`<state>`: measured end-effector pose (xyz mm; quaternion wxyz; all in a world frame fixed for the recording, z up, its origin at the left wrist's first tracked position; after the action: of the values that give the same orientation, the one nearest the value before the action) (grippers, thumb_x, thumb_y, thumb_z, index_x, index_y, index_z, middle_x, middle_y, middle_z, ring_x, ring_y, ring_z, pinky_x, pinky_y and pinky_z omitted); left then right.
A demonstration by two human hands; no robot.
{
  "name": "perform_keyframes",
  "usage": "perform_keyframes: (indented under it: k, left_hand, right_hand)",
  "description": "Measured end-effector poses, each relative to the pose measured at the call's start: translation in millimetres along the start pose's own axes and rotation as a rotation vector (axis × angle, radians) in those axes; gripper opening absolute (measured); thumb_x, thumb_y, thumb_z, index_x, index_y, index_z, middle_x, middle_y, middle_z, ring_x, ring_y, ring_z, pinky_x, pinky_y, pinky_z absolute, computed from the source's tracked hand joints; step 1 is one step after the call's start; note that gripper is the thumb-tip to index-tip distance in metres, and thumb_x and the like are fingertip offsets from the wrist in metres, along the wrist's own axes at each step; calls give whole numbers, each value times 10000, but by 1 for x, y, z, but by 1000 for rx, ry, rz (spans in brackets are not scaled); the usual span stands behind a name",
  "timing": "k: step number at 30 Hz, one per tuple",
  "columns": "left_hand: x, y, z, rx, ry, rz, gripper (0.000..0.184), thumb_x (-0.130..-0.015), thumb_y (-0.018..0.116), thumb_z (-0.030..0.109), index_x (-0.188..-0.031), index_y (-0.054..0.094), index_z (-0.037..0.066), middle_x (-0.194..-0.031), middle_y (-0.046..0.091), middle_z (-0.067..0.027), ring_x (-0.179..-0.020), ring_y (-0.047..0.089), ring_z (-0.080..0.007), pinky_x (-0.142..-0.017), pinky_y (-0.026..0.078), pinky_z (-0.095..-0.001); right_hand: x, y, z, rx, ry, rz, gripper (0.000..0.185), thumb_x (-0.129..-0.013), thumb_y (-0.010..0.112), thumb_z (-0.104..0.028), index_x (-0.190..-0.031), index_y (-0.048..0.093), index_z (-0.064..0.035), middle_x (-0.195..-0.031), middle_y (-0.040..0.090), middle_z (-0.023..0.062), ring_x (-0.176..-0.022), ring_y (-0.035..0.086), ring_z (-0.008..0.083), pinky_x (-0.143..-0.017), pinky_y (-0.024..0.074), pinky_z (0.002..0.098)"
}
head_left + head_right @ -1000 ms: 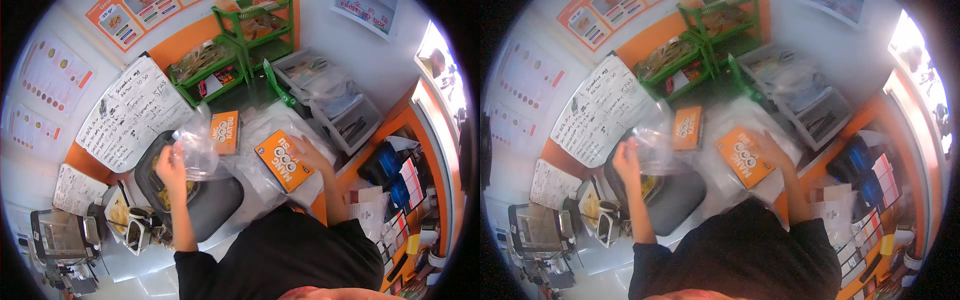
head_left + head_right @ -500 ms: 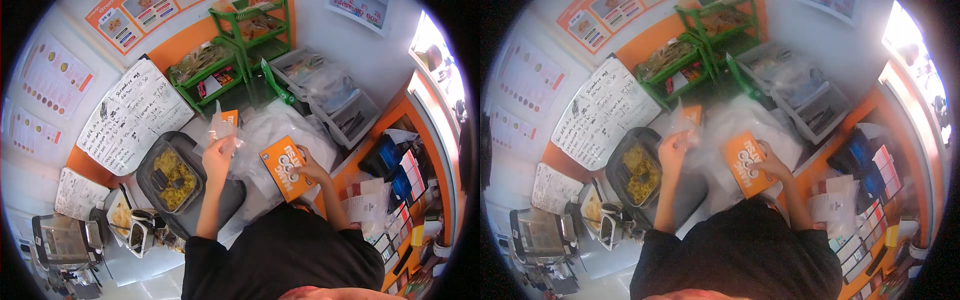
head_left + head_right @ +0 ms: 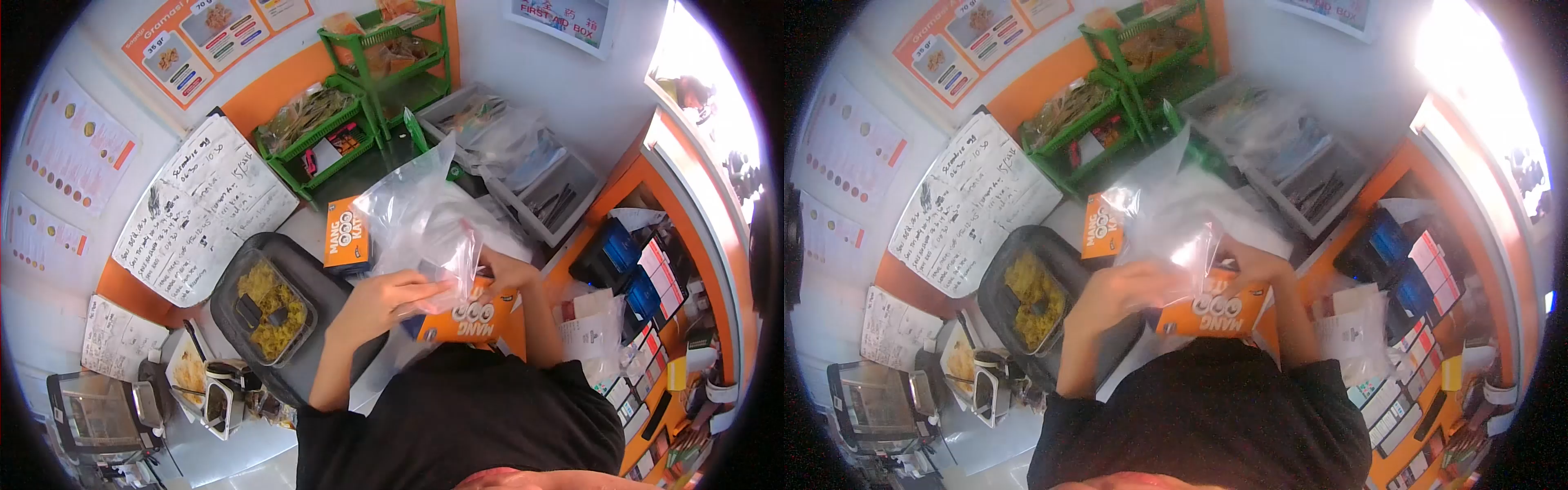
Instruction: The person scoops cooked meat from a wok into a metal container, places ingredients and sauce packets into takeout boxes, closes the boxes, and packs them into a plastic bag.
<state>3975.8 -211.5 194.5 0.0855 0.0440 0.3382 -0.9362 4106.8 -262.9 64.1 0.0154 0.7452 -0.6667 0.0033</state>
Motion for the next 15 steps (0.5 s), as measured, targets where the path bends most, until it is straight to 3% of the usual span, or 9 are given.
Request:
perform_keyframes:
  k: [1,3,6,7,8,10,13,15]
  left_hand:
    - [6,-1,-10,-32,-61,-8,384,-709,593,205,-1084,563,130,-866,557,-39,-774,537,-223,-645,426,-283]
    - [6,1,-9,-110,47,42,402,-695,597,246,-1084,564,146,-865,556,-20,-754,533,-201,-632,429,-287]
    - [-6,19,26,-380,258,95,366,-705,588,276,-1053,576,165,-874,561,13,-707,522,-165,-606,436,-286]
    - [-14,29,41,-502,350,118,344,-713,582,281,-1038,581,170,-879,565,24,-688,517,-152,-596,439,-284]
    - [-19,45,46,-534,375,101,320,-715,580,286,-1012,587,169,-880,567,33,-682,512,-146,-591,439,-279]
    - [-21,75,53,-601,434,78,275,-719,576,297,-961,598,169,-884,571,50,-670,502,-134,-582,438,-270]
    - [1,103,-7,-472,210,-71,261,-720,572,295,-932,592,145,-896,573,48,-691,510,-142,-576,441,-266]
    - [14,61,-17,-512,128,93,286,-709,585,274,-956,574,130,-904,577,33,-732,509,-155,-625,442,-293]
  right_hand:
    - [11,-6,-6,-132,29,78,1051,-476,778,-164,-1305,147,-19,-1116,461,162,-1008,470,241,-857,375,324]
    - [20,-20,0,-307,13,153,1115,-520,743,-95,-1359,9,-107,-1129,454,152,-1022,459,231,-876,364,334]
    - [16,-26,8,-94,-71,232,1115,-520,751,-110,-1361,20,-120,-1139,453,120,-1018,462,211,-885,359,317]
    - [14,-9,-10,-210,-43,277,959,-584,719,-142,-1345,140,-61,-1136,461,78,-1000,468,179,-882,357,292]
    - [14,-19,2,48,28,420,684,-670,651,-149,-1259,333,-10,-1096,496,64,-975,478,155,-878,360,275]
    - [14,-38,38,40,-124,557,456,-719,587,-118,-1140,458,-1,-1039,532,65,-957,489,148,-877,365,272]
    - [32,-54,26,-100,-65,624,449,-680,614,-77,-1100,476,1,-1015,533,57,-930,502,146,-817,403,273]
    - [42,-56,17,-215,-33,678,447,-654,633,-50,-1073,487,3,-999,533,52,-912,511,144,-777,429,274]
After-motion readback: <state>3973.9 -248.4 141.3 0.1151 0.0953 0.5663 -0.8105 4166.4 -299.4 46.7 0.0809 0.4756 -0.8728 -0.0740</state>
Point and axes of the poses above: each hand's wrist, its own x-axis away from the middle knuckle, its own y-axis out of the palm, z = x × y, the point moved 9 cm from there along -x, towards the middle knuckle
